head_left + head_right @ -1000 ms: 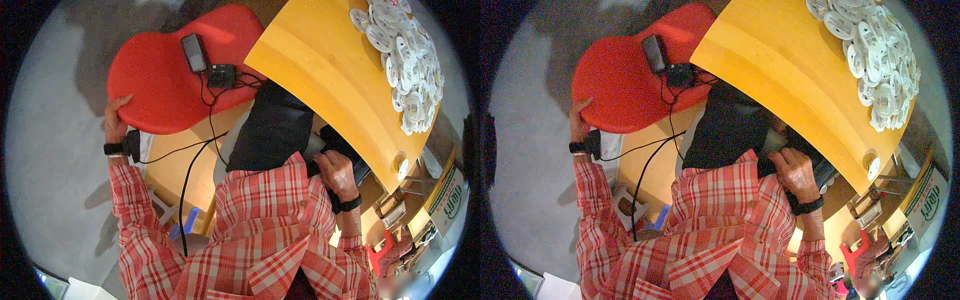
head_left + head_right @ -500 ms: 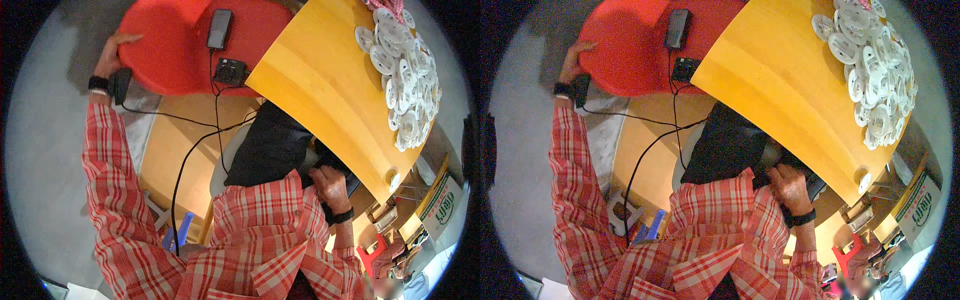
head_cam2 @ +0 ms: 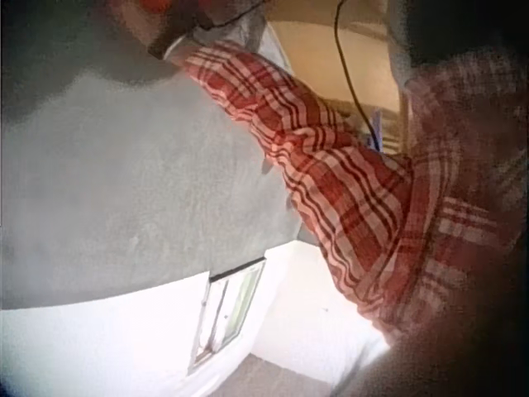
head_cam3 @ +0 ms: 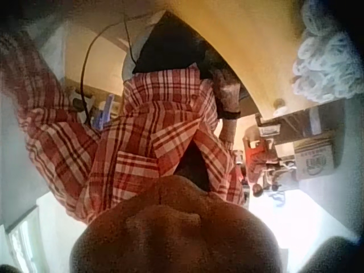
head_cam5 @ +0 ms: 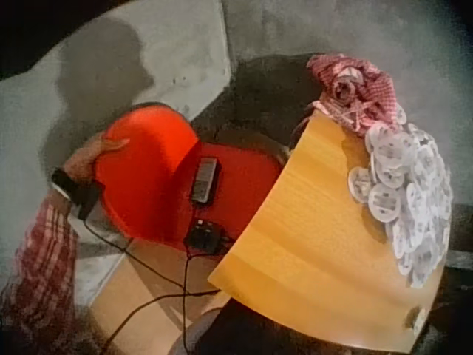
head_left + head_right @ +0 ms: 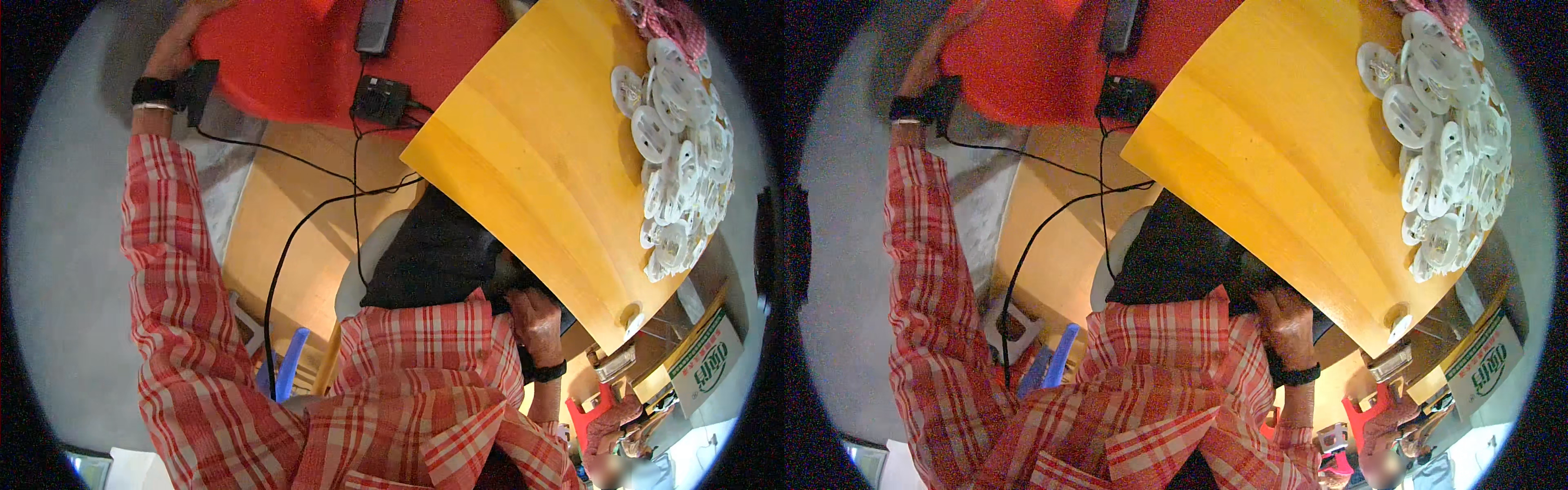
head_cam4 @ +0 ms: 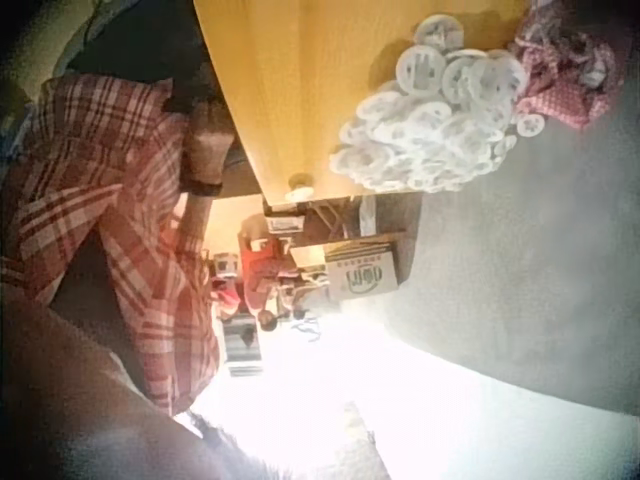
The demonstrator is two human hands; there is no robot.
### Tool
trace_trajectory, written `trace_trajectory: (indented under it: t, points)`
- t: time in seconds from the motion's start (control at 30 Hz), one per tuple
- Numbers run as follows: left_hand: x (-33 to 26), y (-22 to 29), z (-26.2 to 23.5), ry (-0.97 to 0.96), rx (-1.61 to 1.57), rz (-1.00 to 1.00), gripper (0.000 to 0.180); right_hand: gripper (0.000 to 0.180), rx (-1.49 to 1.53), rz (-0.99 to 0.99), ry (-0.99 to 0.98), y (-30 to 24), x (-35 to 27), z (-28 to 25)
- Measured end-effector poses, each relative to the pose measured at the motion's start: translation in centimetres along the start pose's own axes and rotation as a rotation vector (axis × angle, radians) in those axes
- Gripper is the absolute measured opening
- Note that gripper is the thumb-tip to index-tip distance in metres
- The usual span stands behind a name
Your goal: Assembling small white plastic components by inserting pieces into a circular base at a factory workstation.
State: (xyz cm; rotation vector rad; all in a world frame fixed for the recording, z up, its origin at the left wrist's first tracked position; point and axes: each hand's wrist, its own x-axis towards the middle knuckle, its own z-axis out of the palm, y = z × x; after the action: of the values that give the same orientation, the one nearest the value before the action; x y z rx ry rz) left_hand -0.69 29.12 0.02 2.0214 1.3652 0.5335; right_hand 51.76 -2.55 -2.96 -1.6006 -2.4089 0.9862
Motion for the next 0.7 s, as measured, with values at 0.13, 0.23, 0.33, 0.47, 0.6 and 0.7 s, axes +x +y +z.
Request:
trace_trajectory:
  t: [0.13,0.23,0.33,0.47,0.6,0.7]
  points:
    - [-2.2,2.4,1.4,0.686,0.531,-0.202,0.037,0.015,0.132,0.13,0.017,-0.5,-1.5,-1.0]
    - [-4.5,7.2,9.0,0.716,0.646,-0.007,0.021,0.011,0.071,0.214,0.056,1.0,-4.6,-0.3]
    - [-7.9,10.1,14.0,0.259,0.212,-0.096,0.02,0.007,0.088,0.277,0.167,0.8,-7.1,0.3]
    - [-10.0,6.1,19.6,-0.105,-0.094,-0.27,0.022,0.009,0.135,0.503,0.283,0.0,-11.5,1.3]
    - [-10.8,-2.7,24.7,-0.115,0.058,-0.394,0.03,0.012,0.264,0.76,0.293,0.0,-17.3,3.5]
    - [-7.0,2.9,24.3,-0.005,0.155,-0.263,0.049,0.012,0.221,0.781,0.355,-0.6,-18.0,4.2]
